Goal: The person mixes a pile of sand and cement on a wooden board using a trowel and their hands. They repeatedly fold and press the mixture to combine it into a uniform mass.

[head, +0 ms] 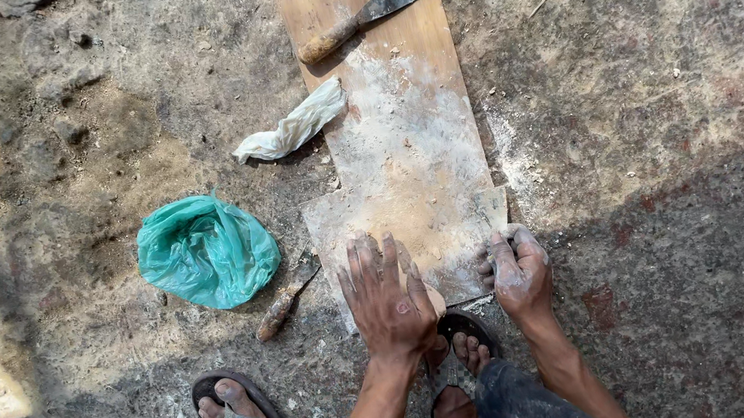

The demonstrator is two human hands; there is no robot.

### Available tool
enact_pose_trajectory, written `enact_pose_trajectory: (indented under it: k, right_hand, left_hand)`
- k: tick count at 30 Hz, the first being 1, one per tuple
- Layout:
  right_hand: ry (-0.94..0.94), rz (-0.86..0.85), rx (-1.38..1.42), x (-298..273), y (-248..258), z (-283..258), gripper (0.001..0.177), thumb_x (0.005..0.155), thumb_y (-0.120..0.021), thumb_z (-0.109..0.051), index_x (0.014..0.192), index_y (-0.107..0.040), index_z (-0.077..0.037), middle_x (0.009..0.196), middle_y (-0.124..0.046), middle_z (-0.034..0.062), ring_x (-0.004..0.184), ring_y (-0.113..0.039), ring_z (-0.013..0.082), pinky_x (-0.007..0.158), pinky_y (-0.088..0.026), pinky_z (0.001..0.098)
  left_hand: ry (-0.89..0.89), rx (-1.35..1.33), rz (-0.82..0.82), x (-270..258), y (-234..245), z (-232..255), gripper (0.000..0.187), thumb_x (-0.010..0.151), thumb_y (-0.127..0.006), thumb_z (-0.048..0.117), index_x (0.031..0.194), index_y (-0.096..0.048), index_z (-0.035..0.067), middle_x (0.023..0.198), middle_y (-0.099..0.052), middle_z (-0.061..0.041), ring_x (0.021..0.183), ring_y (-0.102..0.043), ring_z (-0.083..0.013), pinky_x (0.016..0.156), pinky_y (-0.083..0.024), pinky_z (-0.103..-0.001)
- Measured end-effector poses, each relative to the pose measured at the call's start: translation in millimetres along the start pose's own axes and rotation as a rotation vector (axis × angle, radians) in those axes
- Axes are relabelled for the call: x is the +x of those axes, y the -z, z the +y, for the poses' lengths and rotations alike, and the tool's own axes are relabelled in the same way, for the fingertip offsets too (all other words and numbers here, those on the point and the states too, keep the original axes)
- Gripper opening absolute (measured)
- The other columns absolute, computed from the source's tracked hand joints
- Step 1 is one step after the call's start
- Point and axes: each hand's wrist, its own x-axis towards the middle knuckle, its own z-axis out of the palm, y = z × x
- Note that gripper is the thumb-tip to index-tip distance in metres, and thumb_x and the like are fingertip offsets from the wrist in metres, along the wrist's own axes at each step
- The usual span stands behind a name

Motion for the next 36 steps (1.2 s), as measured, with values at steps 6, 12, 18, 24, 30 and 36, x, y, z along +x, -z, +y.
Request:
enact_pose_trajectory:
  k: [6,12,18,24,30,36]
  right_hand:
    - [0.026,0.047,-0.214,0,-7,-6,0.036,0.117,-0.063,-0.028,0.093,-0.069,-0.002,0.066,-0.075,0.0180,0.053,-0.073,0.0268,0.051,-0.059,0.0369]
    - [0.065,-0.018,-0.172,-38,0,-39,0.039,0.117,-0.058,-0.029,0.089,-0.074,-0.007,0.057,-0.073,0.0139,0.046,-0.070,0.0246,0.051,-0.059,0.0347]
    - [-0.196,-0.301,-0.293,-87,3,-87,0.053,0.113,-0.056,-0.038,0.101,-0.079,0.008,0.074,-0.085,0.0244,0.079,-0.086,0.0439,0.084,-0.061,0.0532]
    - [-0.117,-0.255,-0.118,-114,-3,-124,0.051,0.109,-0.062,-0.031,0.085,-0.077,0.011,0.077,-0.079,0.0267,0.088,-0.071,0.0334,0.091,-0.058,0.0555]
    - [-0.026,-0.348,0.396,-67,-21,-95,0.050,0.118,-0.054,-0.036,0.114,-0.075,0.008,0.140,-0.078,0.0345,0.138,-0.068,0.0428,0.120,-0.048,0.0601]
    - [0.058,-0.184,-0.202,-58,-17,-101,0.053,0.114,-0.053,-0.046,0.112,-0.072,0.003,0.127,-0.071,0.0394,0.136,-0.057,0.0620,0.115,-0.042,0.0727]
  left_hand:
    - [0.000,0.105,0.293,19,-37,-16,0.063,0.102,-0.069,0.042,0.160,-0.065,0.016,0.166,-0.054,-0.026,0.160,-0.048,-0.0450,0.131,-0.031,-0.064]
    - [0.051,-0.157,0.135,-2,-65,-56,0.065,0.111,-0.054,0.065,0.155,-0.065,0.019,0.151,-0.058,-0.018,0.145,-0.055,-0.0452,0.123,-0.038,-0.061]
    - [0.702,-0.275,-0.451,6,63,25,0.089,0.104,-0.068,0.066,0.176,-0.043,0.019,0.172,-0.026,-0.047,0.167,-0.018,-0.0631,0.130,-0.013,-0.081]
    - [0.709,-0.512,-0.255,-1,48,24,0.111,0.084,-0.090,0.071,0.162,-0.057,-0.001,0.145,-0.059,-0.035,0.141,-0.055,-0.0524,0.120,-0.042,-0.063]
    - [0.246,-0.394,0.134,16,39,44,0.054,0.100,-0.076,0.037,0.147,-0.075,0.010,0.122,-0.060,-0.020,0.119,-0.062,-0.0377,0.104,-0.051,-0.052]
    - [-0.047,0.081,0.077,89,17,41,0.058,0.111,-0.062,0.051,0.156,-0.069,0.016,0.145,-0.071,-0.024,0.147,-0.059,-0.0439,0.116,-0.039,-0.065]
